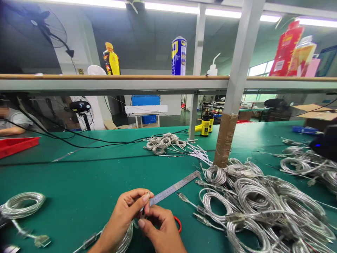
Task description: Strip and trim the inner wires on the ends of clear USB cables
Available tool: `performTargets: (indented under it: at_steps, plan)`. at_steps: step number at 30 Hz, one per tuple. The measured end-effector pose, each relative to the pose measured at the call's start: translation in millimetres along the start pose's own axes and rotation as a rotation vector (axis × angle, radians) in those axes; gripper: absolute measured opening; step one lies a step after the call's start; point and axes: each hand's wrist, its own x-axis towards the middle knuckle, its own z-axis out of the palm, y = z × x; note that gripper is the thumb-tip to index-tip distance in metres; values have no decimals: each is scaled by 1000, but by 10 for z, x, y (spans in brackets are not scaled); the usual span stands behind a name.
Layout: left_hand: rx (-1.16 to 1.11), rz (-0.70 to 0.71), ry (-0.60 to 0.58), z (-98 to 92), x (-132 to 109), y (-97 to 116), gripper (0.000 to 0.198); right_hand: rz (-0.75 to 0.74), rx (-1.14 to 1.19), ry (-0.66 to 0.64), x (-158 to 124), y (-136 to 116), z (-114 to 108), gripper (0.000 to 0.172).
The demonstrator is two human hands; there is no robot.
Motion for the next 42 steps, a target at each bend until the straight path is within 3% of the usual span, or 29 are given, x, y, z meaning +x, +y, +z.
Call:
performTargets:
  at_steps: [14,23,29,33,39,42]
  plan:
    - [-11,-20,15,24,15,29,21,-24,-23,46,-15,-9,3,23]
    - [70,-42,8,7,89,-39,24,73,-18,142,2,-56,-92,24]
    - [208,-13,12,49,22,-58,29,-19,-122,286,-1,-227,-227,23]
    - [227,-66,-9,69,8,-102,31,-100,-265,306,37,-294,-265,16]
    - [199,-87,-37,44,37,-163,32,-43,-160,336,72,-272,-285,16]
    - [176,-101,-42,33,42,-156,31,-112,-315,370,44,-333,-277,12]
